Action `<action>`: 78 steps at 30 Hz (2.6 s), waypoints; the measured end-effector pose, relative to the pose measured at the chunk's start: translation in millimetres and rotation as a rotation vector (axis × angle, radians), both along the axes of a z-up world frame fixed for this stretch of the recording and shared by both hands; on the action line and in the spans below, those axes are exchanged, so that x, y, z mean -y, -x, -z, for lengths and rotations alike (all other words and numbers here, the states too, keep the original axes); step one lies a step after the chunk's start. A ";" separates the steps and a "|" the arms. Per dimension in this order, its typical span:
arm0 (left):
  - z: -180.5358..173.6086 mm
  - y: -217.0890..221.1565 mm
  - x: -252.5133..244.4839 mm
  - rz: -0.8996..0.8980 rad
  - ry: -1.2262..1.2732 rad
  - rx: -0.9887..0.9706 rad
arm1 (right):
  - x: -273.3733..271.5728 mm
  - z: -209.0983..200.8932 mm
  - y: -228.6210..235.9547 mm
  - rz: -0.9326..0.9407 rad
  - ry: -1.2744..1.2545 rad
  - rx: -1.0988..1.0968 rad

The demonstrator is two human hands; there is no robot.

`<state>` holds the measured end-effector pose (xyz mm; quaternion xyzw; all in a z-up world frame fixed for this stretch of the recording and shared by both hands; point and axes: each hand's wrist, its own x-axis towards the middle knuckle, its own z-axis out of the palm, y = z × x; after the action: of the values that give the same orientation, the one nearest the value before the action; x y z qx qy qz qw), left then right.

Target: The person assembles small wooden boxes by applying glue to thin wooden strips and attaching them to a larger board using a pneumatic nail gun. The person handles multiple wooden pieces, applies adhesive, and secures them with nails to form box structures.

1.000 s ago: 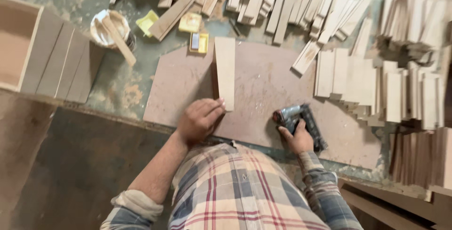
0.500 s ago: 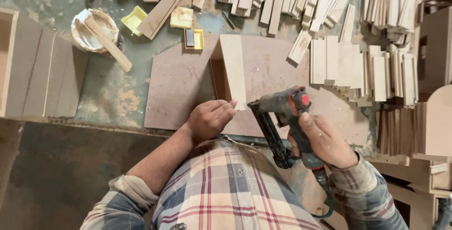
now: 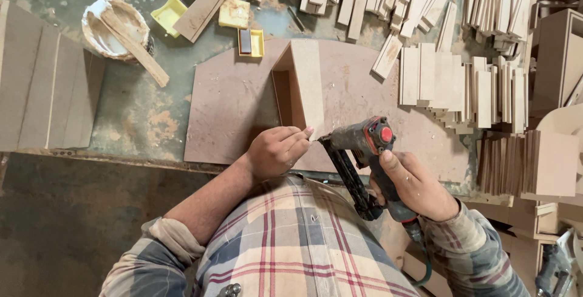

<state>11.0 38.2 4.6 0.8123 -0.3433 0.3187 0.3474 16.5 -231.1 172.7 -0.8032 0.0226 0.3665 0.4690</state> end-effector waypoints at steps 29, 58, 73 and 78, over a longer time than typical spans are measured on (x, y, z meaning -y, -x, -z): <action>0.5 -1.6 -3.2 -0.082 0.064 -0.059 | -1.3 2.0 2.2 0.039 -0.088 -0.038; 1.0 0.5 1.7 -0.104 0.120 -0.075 | 7.8 6.8 9.4 0.152 -0.097 -0.015; 1.4 0.0 -0.7 -0.108 0.103 -0.101 | 18.6 11.1 8.3 0.172 -0.111 -0.005; -2.3 16.8 -12.1 -0.124 0.231 -0.203 | 46.8 56.7 -11.6 0.050 0.136 0.150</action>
<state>-5.8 50.3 6.9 0.8147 -0.2166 0.2933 0.4510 28.0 -277.9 115.9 -0.8576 0.0323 0.2910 0.4229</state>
